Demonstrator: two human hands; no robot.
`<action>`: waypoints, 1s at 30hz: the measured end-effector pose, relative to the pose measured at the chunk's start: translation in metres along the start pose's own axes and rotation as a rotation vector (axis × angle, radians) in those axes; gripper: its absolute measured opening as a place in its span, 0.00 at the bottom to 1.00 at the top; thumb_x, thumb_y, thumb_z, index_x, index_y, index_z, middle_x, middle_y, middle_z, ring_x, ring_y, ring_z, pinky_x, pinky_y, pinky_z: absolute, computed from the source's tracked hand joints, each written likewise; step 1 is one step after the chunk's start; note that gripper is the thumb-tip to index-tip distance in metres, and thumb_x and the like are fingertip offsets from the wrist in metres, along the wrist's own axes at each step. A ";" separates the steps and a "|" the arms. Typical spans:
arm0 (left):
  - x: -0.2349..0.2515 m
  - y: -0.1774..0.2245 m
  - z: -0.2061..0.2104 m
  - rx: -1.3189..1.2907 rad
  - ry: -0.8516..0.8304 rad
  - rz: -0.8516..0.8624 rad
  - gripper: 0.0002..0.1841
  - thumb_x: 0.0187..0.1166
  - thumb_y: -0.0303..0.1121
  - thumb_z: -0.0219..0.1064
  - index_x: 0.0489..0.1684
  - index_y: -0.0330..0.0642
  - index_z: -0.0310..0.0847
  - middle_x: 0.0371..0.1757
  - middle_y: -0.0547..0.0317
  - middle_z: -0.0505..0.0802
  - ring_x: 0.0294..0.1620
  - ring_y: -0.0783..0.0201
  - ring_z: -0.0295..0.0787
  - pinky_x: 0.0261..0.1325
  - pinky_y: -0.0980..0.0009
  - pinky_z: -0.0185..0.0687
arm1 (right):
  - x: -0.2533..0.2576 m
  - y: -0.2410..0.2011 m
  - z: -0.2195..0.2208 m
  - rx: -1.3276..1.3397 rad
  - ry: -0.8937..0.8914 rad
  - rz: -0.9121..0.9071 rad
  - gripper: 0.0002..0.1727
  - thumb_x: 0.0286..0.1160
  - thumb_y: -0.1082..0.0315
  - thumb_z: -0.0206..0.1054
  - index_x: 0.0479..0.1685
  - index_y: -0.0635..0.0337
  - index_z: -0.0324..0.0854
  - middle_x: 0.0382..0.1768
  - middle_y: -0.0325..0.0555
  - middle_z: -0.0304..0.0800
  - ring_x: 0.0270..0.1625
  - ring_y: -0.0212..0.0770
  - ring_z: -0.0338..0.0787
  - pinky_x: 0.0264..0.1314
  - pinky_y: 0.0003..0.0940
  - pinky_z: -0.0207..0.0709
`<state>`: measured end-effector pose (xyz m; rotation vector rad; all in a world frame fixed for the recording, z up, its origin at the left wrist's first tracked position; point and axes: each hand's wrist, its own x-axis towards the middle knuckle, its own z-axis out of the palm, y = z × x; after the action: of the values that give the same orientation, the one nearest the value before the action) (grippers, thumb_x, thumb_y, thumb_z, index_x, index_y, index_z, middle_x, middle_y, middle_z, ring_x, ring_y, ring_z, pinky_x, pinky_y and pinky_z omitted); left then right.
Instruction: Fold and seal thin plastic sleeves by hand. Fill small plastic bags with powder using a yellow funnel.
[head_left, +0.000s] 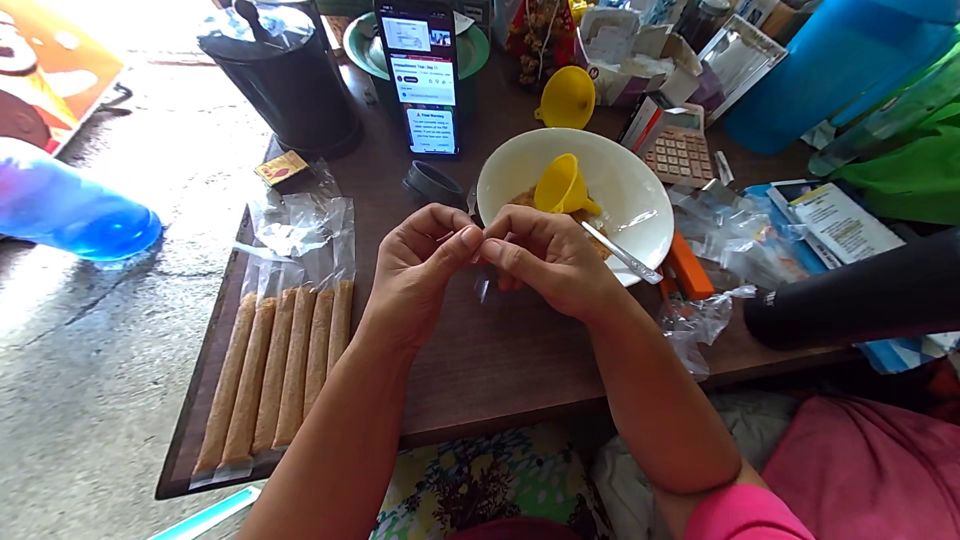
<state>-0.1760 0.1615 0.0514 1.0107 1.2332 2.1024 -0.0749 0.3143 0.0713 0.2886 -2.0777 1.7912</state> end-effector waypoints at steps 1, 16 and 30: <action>0.000 0.000 0.000 0.000 0.000 -0.001 0.01 0.81 0.33 0.69 0.42 0.51 0.86 0.38 0.69 0.90 0.39 0.75 0.87 0.51 0.79 0.86 | 0.000 0.000 0.000 -0.001 -0.002 0.000 0.08 0.82 0.73 0.59 0.41 0.66 0.83 0.35 0.37 0.85 0.29 0.21 0.82 0.32 0.16 0.79; 0.000 0.001 0.000 -0.002 0.006 -0.015 0.02 0.82 0.33 0.68 0.42 0.51 0.86 0.37 0.69 0.89 0.38 0.76 0.86 0.49 0.79 0.85 | 0.000 0.000 0.001 -0.013 -0.001 -0.009 0.08 0.83 0.73 0.60 0.41 0.66 0.83 0.36 0.38 0.85 0.30 0.21 0.83 0.33 0.16 0.80; 0.000 0.000 0.000 -0.003 0.005 -0.028 0.01 0.82 0.33 0.69 0.42 0.51 0.86 0.38 0.69 0.90 0.39 0.76 0.87 0.49 0.79 0.86 | 0.000 0.000 0.001 -0.007 0.010 0.006 0.07 0.81 0.74 0.60 0.41 0.66 0.83 0.36 0.38 0.84 0.29 0.20 0.81 0.32 0.15 0.79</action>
<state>-0.1762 0.1612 0.0511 0.9819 1.2391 2.0864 -0.0747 0.3136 0.0709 0.2714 -2.0798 1.7845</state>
